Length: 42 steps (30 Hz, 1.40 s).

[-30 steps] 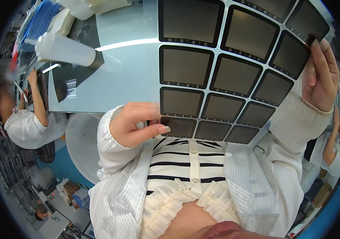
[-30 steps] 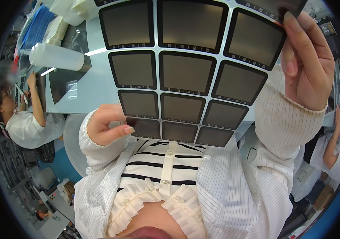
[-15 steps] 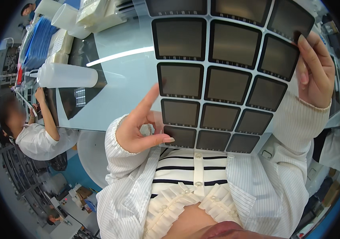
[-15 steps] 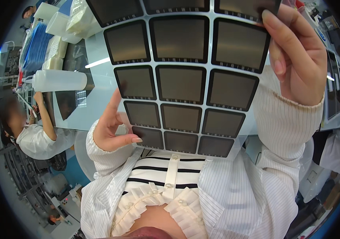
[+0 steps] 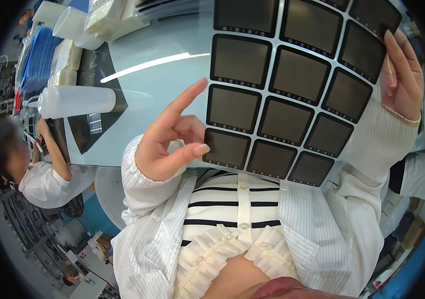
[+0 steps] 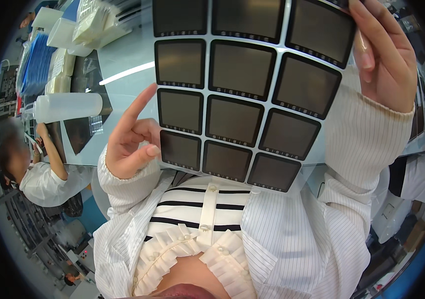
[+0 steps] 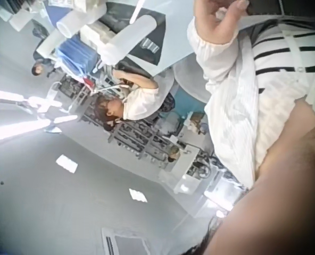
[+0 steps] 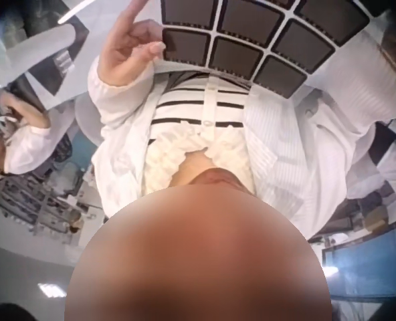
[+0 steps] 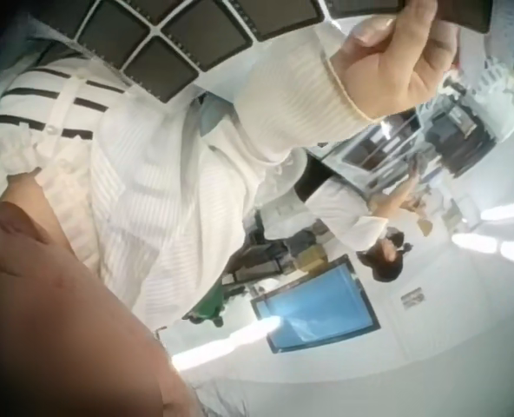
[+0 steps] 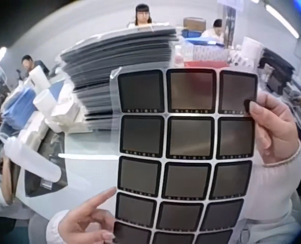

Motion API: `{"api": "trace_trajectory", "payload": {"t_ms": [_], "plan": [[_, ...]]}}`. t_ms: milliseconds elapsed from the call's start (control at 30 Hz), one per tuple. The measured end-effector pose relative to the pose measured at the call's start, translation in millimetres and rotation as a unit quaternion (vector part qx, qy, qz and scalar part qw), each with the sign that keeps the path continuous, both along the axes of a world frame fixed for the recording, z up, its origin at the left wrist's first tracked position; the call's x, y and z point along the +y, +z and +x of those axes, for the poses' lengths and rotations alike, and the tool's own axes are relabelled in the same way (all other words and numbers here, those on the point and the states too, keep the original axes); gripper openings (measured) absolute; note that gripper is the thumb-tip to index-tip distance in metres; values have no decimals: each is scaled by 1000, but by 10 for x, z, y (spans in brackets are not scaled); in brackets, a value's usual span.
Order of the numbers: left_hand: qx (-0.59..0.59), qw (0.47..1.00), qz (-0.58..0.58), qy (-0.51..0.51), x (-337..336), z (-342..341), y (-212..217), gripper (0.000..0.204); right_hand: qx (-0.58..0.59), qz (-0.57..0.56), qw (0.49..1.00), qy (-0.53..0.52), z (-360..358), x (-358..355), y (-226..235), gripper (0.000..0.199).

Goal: The recorder is cleaning and inspecting small solar cell panels using a white cloth at a workstation.

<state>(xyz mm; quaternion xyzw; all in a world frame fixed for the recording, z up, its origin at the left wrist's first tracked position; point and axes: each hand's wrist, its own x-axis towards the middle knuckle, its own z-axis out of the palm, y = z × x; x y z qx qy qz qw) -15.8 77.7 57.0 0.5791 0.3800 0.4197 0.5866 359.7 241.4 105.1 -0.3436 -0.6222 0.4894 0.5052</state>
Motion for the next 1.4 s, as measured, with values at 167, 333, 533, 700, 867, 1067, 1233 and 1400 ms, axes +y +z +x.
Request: {"api": "trace_trajectory", "payload": {"t_ms": [167,333,533,700,867,1067,1233,1400], "plan": [[3,1000,-6,15,22,-76,-6,62,-11,23,999,-25,-325,-100,14,32],[10,999,35,2,40,-191,-40,59,-5,21,999,32,-277,-79,-15,31],[7,994,109,-6,-3,-236,-54,59,-18,36,999,11,-289,-129,57,31],[8,992,121,-16,-103,-330,-68,59,-36,54,996,56,-333,-87,109,32],[-8,991,124,48,-188,-355,-43,55,-58,53,993,83,-424,-54,135,32],[0,987,149,62,-256,-456,-65,56,-78,36,993,82,-415,101,130,34],[4,986,153,71,-291,-495,-64,56,-89,37,993,72,-525,192,102,34],[7,983,173,63,-304,-540,-83,56,-102,83,991,-16,-737,120,70,33]]}}
